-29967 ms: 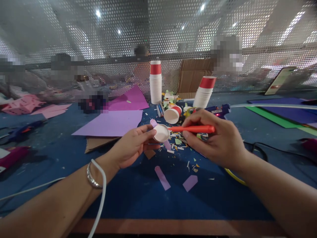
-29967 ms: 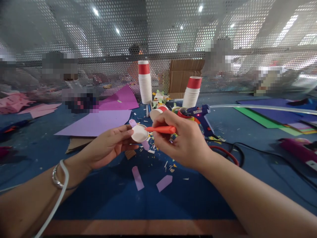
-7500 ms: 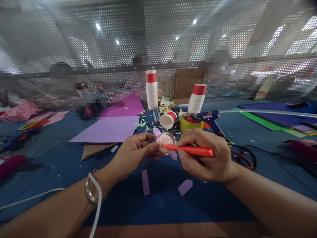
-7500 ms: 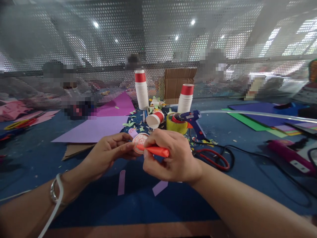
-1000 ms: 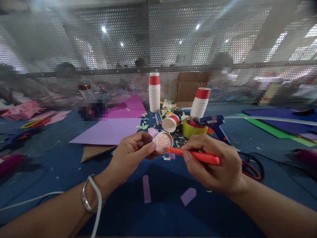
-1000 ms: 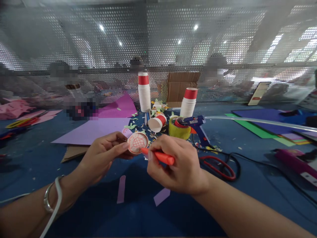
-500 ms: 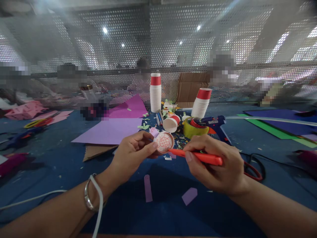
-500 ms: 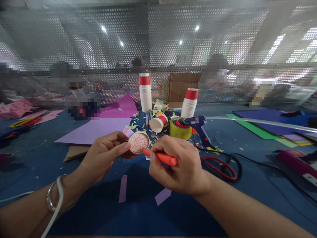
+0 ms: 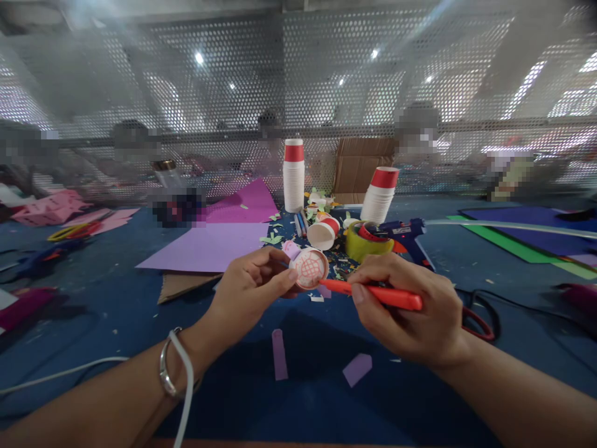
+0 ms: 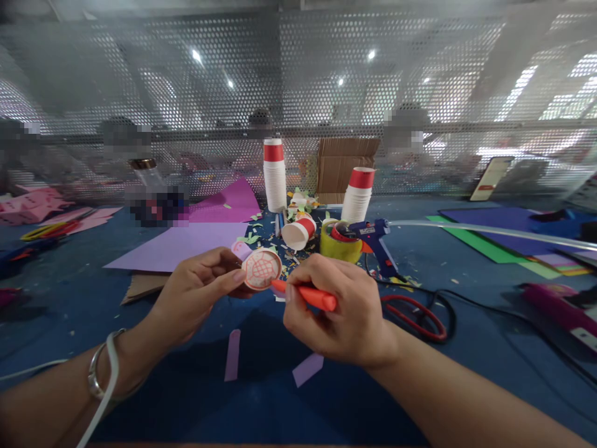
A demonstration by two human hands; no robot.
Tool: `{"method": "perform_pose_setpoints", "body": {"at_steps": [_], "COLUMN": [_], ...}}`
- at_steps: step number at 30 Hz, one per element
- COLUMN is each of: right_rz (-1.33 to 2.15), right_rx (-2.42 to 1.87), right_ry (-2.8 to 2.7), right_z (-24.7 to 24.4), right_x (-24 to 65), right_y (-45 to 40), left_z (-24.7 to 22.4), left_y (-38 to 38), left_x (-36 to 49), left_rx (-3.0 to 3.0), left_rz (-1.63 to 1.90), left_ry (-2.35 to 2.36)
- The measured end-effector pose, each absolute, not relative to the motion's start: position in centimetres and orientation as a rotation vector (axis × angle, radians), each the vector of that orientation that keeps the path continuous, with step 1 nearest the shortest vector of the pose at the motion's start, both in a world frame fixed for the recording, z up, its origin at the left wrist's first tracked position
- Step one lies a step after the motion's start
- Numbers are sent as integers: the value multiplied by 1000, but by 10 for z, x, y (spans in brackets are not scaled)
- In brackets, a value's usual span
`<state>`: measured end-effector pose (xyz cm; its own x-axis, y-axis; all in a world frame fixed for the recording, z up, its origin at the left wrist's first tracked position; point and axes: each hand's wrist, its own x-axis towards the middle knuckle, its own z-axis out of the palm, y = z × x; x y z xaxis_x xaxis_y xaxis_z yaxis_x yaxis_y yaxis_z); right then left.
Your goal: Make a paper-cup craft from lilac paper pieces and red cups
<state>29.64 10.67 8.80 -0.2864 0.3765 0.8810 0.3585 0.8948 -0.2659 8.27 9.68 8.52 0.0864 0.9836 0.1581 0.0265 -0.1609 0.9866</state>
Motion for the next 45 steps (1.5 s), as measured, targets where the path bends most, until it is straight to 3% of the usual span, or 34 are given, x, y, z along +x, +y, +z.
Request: {"method": "perform_pose_setpoints", "body": {"at_steps": [45], "right_rz": [-135], "right_rx": [-601], "right_ry": [-1771], "right_z": [84], "right_x": [300], "right_y": [111], "left_z": [85], "left_y": [96], "left_x": [83], "left_rx": [1368], "left_rz": [1213], "left_ry": [967]}}
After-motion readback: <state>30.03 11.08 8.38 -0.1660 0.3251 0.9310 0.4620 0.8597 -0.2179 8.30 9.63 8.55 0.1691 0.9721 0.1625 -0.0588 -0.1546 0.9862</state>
